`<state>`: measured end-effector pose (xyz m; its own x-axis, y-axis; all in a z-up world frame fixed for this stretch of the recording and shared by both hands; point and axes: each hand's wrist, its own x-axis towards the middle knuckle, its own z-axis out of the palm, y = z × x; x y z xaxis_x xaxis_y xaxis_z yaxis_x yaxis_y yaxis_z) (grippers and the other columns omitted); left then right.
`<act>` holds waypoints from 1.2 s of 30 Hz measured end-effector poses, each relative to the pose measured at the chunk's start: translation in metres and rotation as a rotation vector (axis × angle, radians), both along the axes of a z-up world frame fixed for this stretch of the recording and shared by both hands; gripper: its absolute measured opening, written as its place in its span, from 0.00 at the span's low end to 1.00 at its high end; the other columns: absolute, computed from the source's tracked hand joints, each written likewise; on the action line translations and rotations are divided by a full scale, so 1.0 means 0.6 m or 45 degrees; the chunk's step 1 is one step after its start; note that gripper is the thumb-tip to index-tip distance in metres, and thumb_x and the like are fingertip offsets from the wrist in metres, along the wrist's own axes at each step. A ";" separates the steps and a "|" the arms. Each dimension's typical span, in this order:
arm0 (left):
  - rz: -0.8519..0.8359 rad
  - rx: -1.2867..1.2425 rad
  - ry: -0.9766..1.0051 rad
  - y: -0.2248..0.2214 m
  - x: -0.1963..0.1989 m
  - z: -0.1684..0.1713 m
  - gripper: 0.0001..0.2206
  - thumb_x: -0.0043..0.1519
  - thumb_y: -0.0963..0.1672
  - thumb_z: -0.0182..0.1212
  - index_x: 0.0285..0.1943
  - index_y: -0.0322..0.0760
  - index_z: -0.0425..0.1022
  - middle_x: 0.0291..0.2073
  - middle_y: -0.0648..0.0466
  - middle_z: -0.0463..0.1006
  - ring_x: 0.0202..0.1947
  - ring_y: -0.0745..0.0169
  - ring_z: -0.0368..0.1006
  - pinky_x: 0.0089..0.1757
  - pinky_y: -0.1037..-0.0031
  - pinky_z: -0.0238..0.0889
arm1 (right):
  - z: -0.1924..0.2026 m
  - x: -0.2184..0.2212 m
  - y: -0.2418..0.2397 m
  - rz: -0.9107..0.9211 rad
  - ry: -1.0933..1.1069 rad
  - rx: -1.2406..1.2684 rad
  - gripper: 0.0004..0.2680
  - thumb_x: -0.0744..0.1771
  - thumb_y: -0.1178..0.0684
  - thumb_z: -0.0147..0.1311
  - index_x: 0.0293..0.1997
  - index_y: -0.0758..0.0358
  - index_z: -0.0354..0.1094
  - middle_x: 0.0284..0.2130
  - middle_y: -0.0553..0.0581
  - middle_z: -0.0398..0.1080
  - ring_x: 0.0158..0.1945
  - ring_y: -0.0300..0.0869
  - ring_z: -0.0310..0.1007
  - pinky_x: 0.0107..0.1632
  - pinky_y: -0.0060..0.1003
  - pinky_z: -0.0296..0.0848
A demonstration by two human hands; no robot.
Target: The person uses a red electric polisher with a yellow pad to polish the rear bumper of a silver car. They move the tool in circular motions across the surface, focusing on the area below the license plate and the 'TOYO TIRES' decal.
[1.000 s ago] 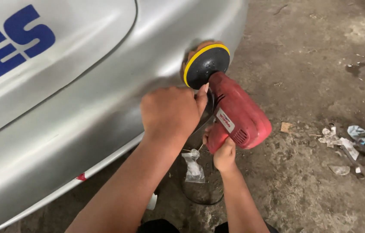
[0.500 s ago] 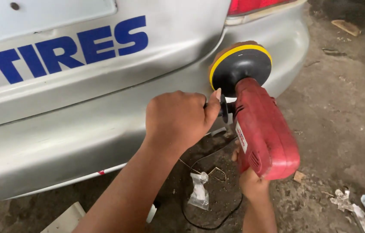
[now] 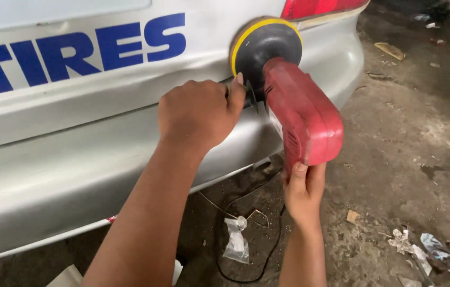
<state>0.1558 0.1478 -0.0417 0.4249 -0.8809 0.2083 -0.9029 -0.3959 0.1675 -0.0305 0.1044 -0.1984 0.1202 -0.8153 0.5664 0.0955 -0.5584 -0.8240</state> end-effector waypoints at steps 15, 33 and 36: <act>0.062 -0.165 0.297 0.098 0.030 -0.057 0.34 0.69 0.58 0.25 0.35 0.45 0.82 0.27 0.50 0.83 0.36 0.42 0.81 0.37 0.56 0.73 | -0.063 0.010 0.019 -0.322 0.264 -0.148 0.12 0.74 0.50 0.46 0.64 0.57 0.67 0.49 0.66 0.75 0.56 0.58 0.74 0.56 0.58 0.71; 0.303 -0.643 0.444 0.327 0.147 -0.145 0.32 0.74 0.55 0.35 0.25 0.40 0.79 0.15 0.42 0.76 0.22 0.36 0.76 0.28 0.52 0.70 | 0.004 0.111 0.173 0.005 0.446 -0.686 0.15 0.71 0.57 0.47 0.67 0.70 0.63 0.56 0.72 0.69 0.60 0.68 0.69 0.59 0.60 0.69; 0.244 -0.643 0.490 0.328 0.136 -0.137 0.32 0.72 0.57 0.32 0.33 0.41 0.84 0.21 0.41 0.81 0.26 0.35 0.80 0.31 0.50 0.73 | 0.014 0.115 0.180 0.019 0.390 -0.720 0.15 0.72 0.56 0.45 0.67 0.69 0.64 0.55 0.72 0.69 0.58 0.66 0.71 0.60 0.61 0.69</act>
<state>0.2371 0.3448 -0.1238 0.6909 -0.6165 0.3777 -0.6630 -0.3318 0.6711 0.0383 0.2122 -0.1898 0.3537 -0.3975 0.8467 -0.0859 -0.9152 -0.3938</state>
